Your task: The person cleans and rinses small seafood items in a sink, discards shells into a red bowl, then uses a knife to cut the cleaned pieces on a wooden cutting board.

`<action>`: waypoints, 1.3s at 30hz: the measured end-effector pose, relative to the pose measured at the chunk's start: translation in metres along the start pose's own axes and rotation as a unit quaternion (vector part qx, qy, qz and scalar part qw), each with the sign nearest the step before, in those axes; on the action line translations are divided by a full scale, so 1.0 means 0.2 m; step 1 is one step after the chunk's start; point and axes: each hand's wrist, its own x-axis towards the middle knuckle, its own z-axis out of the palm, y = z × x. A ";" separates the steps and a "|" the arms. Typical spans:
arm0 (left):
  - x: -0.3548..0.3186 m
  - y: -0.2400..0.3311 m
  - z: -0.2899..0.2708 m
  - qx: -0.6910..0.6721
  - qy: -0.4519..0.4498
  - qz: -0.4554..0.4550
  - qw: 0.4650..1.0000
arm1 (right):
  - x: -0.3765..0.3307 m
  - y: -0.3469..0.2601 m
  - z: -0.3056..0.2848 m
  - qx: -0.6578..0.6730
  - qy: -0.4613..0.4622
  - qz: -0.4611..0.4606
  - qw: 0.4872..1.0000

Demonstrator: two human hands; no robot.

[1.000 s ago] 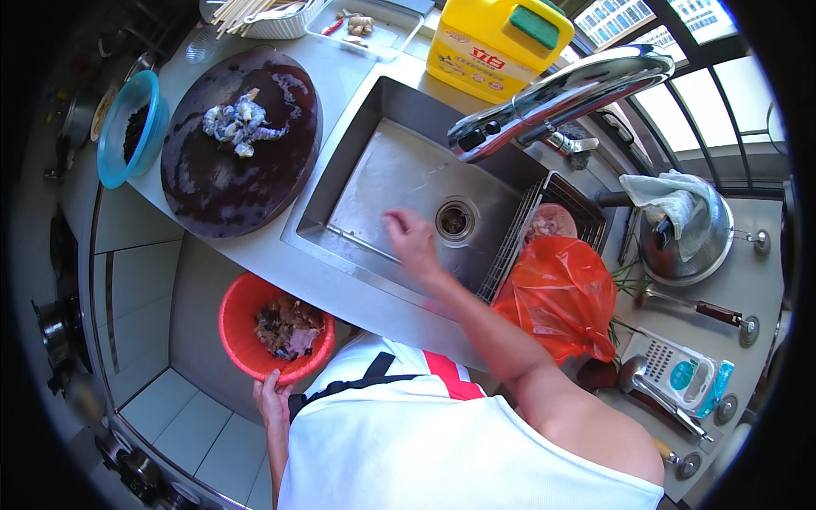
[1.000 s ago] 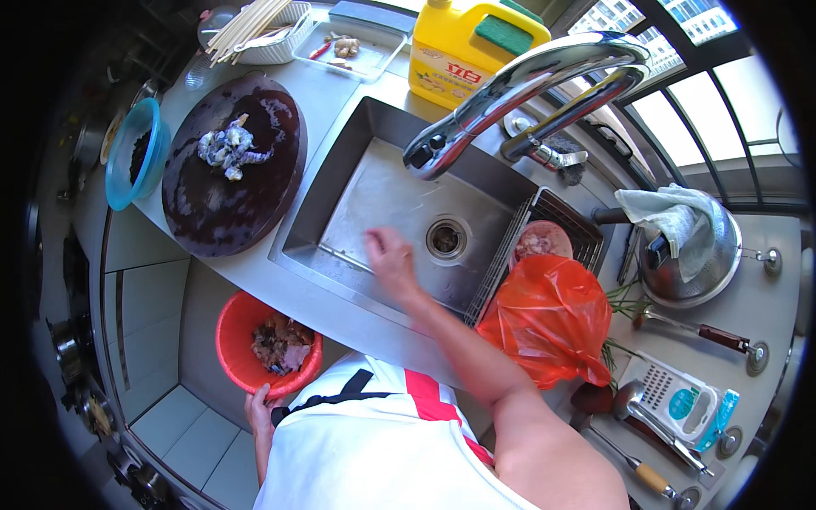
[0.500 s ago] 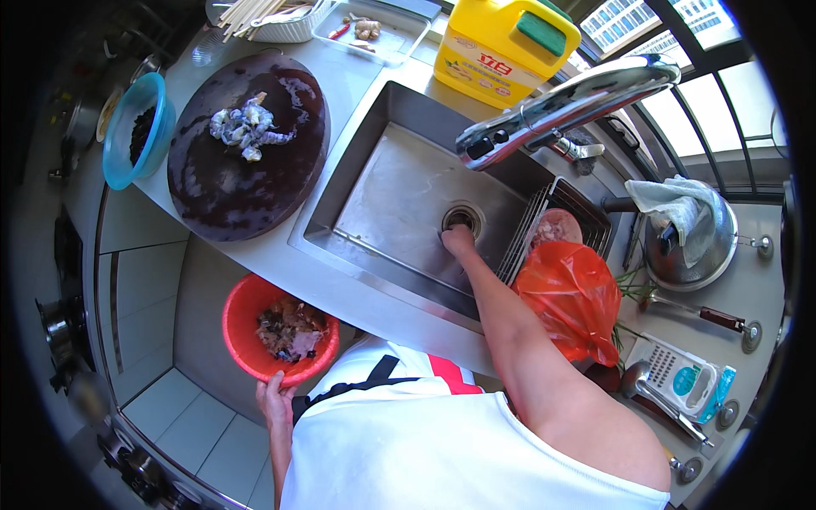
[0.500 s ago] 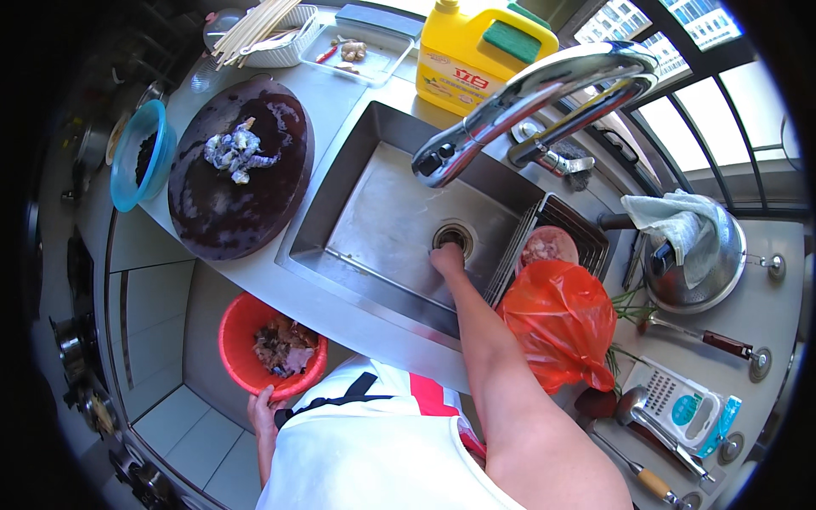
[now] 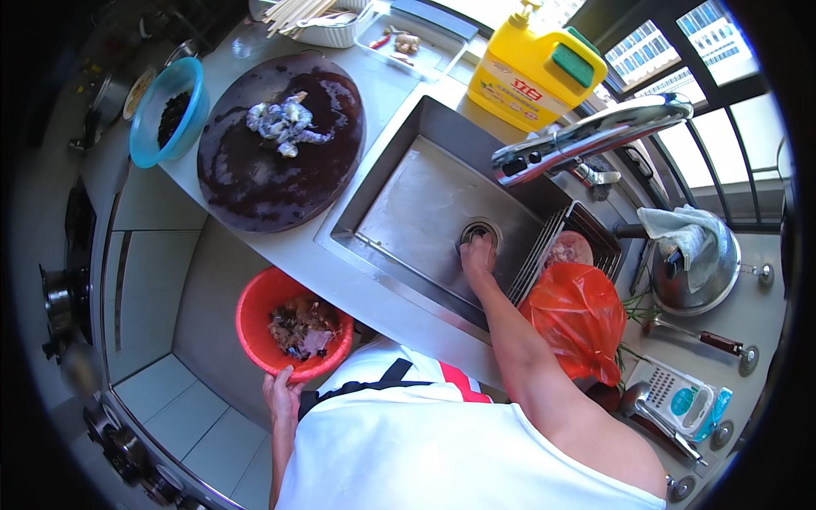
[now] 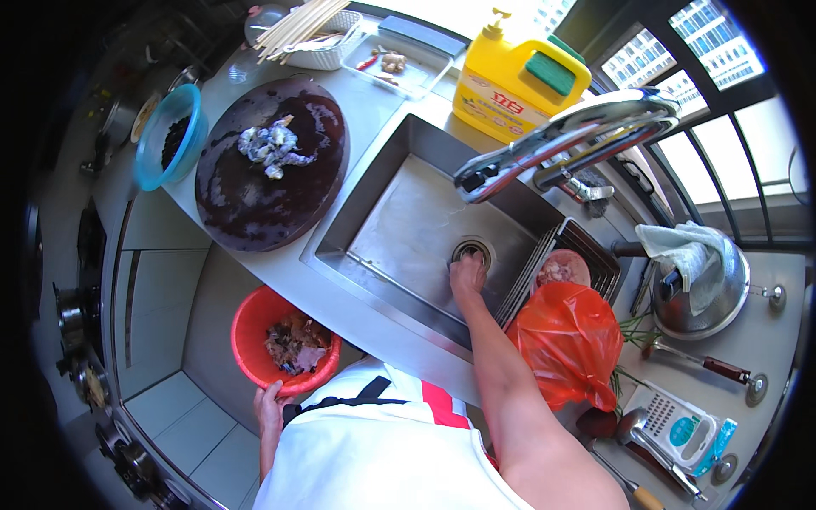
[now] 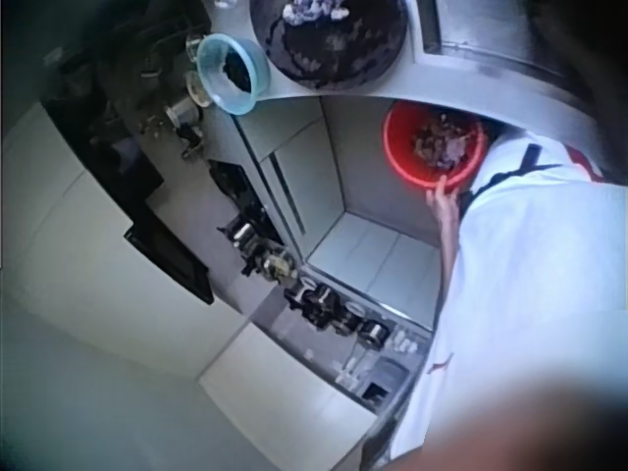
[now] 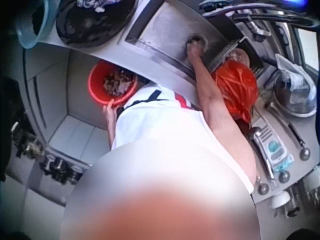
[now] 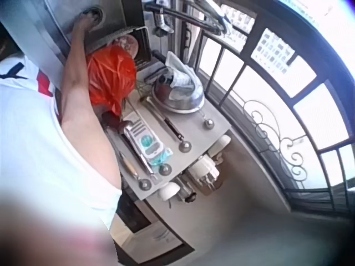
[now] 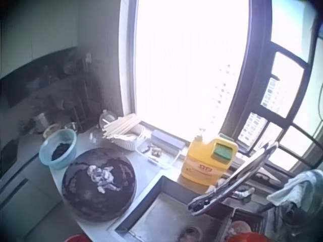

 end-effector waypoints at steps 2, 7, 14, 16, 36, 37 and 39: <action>-0.02 0.01 0.02 0.004 0.003 0.010 1.000 | -0.03 -0.08 -0.08 -0.025 0.043 -0.057 0.997; -0.01 -0.02 0.01 -0.022 0.018 0.031 0.999 | -0.15 -0.45 -0.41 0.031 0.119 -0.249 0.961; -0.01 -0.07 -0.03 -0.046 0.039 0.028 0.998 | -0.58 -1.10 -0.85 0.266 0.005 -0.444 0.856; -0.01 -0.09 -0.04 -0.046 0.039 0.034 0.998 | -0.72 -1.24 -0.80 0.317 -0.094 -0.473 0.817; -0.13 -0.14 -0.10 -0.115 0.087 0.077 0.987 | -1.02 -1.48 0.07 0.205 -0.539 -0.292 0.763; -0.14 -0.14 -0.10 -0.120 0.087 0.078 0.986 | -1.03 -1.48 0.07 0.112 -0.378 -0.470 0.790; -0.14 -0.14 -0.10 -0.114 0.093 0.078 0.986 | -1.00 -1.47 0.06 0.163 -0.532 -0.301 0.774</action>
